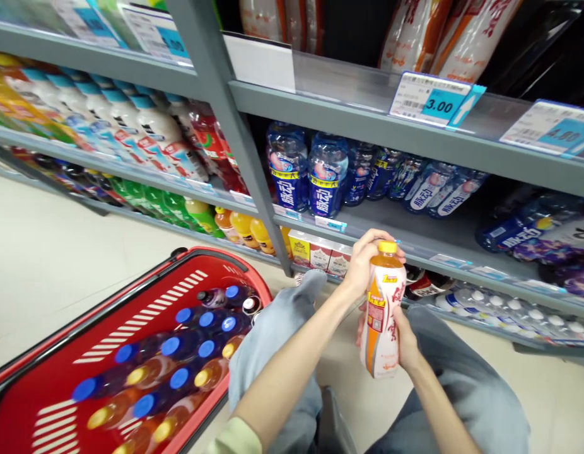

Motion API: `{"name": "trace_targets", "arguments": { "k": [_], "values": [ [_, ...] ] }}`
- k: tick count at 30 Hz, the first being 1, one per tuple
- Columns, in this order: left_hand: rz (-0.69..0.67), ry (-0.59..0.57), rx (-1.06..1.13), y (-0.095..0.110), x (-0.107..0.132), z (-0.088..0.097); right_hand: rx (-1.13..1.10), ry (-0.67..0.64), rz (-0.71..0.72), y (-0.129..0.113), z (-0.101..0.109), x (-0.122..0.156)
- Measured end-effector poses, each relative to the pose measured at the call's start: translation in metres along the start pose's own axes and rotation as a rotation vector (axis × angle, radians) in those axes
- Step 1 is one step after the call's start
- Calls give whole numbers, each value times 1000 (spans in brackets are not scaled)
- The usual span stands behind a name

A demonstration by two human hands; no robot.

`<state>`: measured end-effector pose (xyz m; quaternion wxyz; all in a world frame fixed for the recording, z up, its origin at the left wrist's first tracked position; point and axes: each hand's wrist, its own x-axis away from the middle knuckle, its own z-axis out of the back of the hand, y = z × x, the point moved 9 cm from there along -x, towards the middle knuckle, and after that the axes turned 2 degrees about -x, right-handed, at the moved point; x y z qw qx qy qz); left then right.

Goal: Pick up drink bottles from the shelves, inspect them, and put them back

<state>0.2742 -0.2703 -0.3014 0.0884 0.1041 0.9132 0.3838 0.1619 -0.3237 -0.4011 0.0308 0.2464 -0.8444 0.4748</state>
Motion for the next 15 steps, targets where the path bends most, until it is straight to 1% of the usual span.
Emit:
{"name": "trace_targets", "arguments": {
  "k": [3, 6, 8, 11, 13, 15],
  "values": [
    [15, -7, 15, -5, -1, 2, 0, 42, 10, 2, 5, -1],
    [11, -8, -71, -8, -1, 5, 94, 130, 79, -1, 16, -3],
    [21, 45, -181, -11, 0, 10, 219, 217, 124, -6, 24, -3],
    [58, 180, -317, -15, 1, 24, 375, 331, 141, -11, 31, -3],
    [85, 232, -367, -18, 2, 29, 408, 354, 131, -11, 30, -3],
    [98, 238, -402, -18, 2, 30, 413, 346, 132, -10, 27, -3]
  ]
}}
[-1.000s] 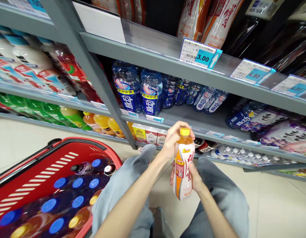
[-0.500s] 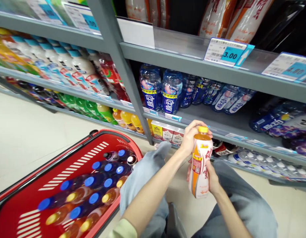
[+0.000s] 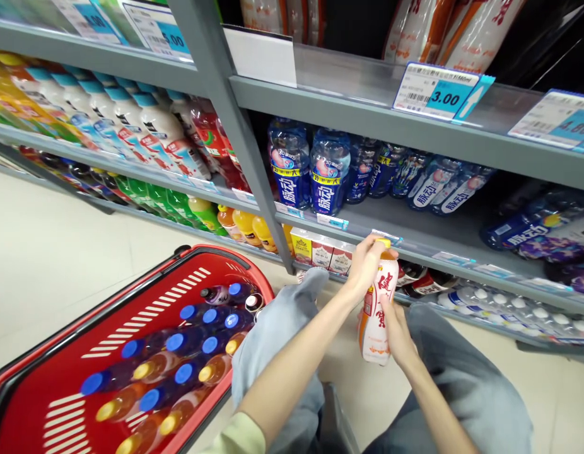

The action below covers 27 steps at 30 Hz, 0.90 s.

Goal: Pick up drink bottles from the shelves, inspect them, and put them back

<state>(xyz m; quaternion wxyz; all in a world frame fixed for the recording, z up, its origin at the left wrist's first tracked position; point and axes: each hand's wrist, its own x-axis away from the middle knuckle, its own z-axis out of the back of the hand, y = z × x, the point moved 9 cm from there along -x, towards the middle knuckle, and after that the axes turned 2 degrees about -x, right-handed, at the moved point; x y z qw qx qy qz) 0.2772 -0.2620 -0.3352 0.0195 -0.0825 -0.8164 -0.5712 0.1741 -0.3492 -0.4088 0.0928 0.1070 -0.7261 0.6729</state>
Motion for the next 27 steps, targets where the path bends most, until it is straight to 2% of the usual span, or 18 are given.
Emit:
{"name": "trace_targets", "arguments": {
  "k": [10, 14, 18, 23, 27],
  "values": [
    [-90, -11, -95, 7, -3, -3, 91, 31, 96, -7, 2, 0],
    [-49, 29, -82, 4, -4, 0, 68, 53, 82, -1, 6, -2],
    [10, 33, -57, 2, -2, 0, 15, 3, 61, 3, 1, -3],
    [27, 13, 59, -2, -2, 0, 61, 30, 80, -2, 4, -1],
    [37, 24, 71, -4, -2, 0, 110, 41, 100, -10, 4, 1]
  ]
}}
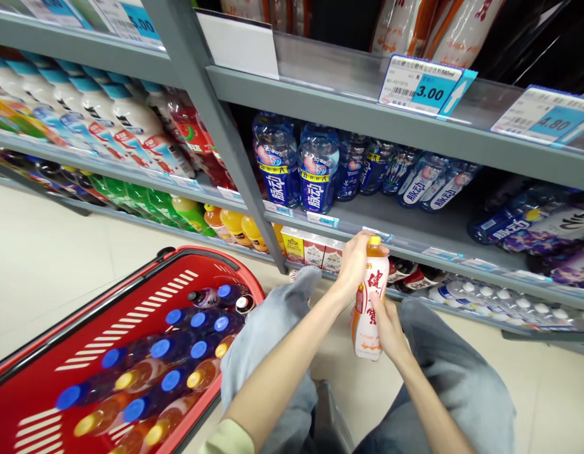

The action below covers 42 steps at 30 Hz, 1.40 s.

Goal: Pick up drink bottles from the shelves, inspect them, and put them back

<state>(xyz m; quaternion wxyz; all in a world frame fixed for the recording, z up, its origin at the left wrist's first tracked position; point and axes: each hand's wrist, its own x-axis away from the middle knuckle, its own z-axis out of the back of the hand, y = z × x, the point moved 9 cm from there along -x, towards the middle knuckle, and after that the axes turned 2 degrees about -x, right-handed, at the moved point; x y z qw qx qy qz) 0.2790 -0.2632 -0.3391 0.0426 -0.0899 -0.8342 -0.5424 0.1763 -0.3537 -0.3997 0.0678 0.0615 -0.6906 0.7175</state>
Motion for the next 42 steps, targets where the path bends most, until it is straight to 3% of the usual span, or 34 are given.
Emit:
{"name": "trace_targets", "arguments": {
  "k": [4, 8, 15, 20, 25, 29, 32, 38, 42],
  "values": [
    [-30, -14, 20, 5, 2, -3, 140, 48, 70, -11, 4, 0],
    [-37, -14, 35, 8, 6, -6, 345, 184, 121, -21, 13, 0],
    [31, -6, 178, 8, 8, -11, 483, 366, 153, -30, 27, 1],
    [25, -67, 169, 7, 7, -14, 467, 313, 195, -32, 23, 2],
    [-86, -289, 14, 20, 18, -31, 429, 235, 226, -29, 15, 6],
    [-140, -385, -37, 31, 24, -37, 279, 97, 235, -28, 7, 7],
    [-98, -471, 40, 32, 27, -42, 43, -67, 175, -24, -3, 8],
    [103, -720, 342, 27, 41, -62, -703, -644, -68, -25, -55, 37],
    [170, -871, 426, 26, 54, -72, -1094, -1050, 7, -44, -87, 61]
  ]
}}
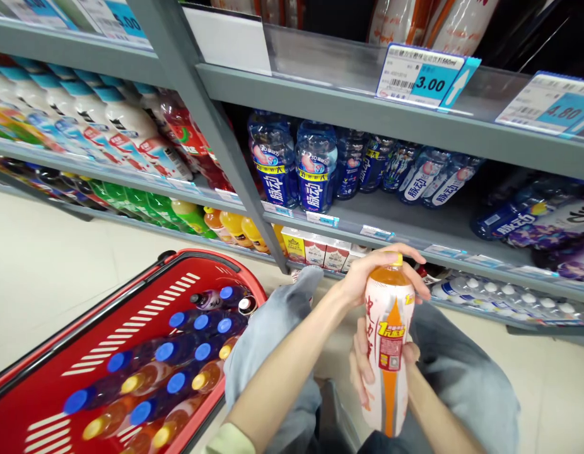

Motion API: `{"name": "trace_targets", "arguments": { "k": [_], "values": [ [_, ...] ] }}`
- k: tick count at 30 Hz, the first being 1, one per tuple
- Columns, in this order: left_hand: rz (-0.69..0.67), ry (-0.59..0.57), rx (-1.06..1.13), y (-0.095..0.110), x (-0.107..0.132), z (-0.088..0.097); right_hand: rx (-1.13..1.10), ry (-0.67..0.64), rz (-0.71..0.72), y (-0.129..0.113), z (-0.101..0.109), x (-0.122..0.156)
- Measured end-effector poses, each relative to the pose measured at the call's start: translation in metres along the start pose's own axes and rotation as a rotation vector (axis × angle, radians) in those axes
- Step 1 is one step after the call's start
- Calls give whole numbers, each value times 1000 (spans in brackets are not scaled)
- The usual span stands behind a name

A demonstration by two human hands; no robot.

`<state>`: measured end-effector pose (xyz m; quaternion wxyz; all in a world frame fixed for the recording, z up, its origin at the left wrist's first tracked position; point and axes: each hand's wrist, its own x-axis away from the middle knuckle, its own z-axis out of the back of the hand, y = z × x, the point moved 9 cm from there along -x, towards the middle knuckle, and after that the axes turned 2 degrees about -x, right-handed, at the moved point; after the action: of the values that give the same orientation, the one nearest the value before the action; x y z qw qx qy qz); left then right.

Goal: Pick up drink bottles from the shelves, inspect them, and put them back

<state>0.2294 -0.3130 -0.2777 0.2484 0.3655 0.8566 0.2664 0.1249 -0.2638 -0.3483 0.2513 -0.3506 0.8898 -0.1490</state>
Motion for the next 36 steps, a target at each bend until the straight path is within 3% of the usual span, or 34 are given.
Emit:
{"name": "trace_targets", "arguments": {
  "k": [2, 4, 8, 15, 20, 25, 30, 36],
  "values": [
    [13, -22, 20, -1, 1, -3, -133, -190, 78, 2, -11, -2],
    [29, -1, 26, -1, 2, -4, -205, -277, 121, 4, -14, 0],
    [69, 78, 10, -2, 4, -2, -215, -257, 73, 7, -10, 7],
    [99, 192, -89, -9, 3, 18, -159, -55, -139, 19, 6, 14],
    [48, 196, -7, -8, 0, 23, -94, 109, -98, 15, 9, 12],
    [72, 244, -2, -9, -1, 26, 87, 414, -28, 1, 36, 18],
    [123, 389, -54, -16, 2, 38, 297, 670, 41, -23, 58, 31],
    [112, 666, -79, -18, 8, 64, 288, 728, 53, -33, 66, 27]
  ]
}}
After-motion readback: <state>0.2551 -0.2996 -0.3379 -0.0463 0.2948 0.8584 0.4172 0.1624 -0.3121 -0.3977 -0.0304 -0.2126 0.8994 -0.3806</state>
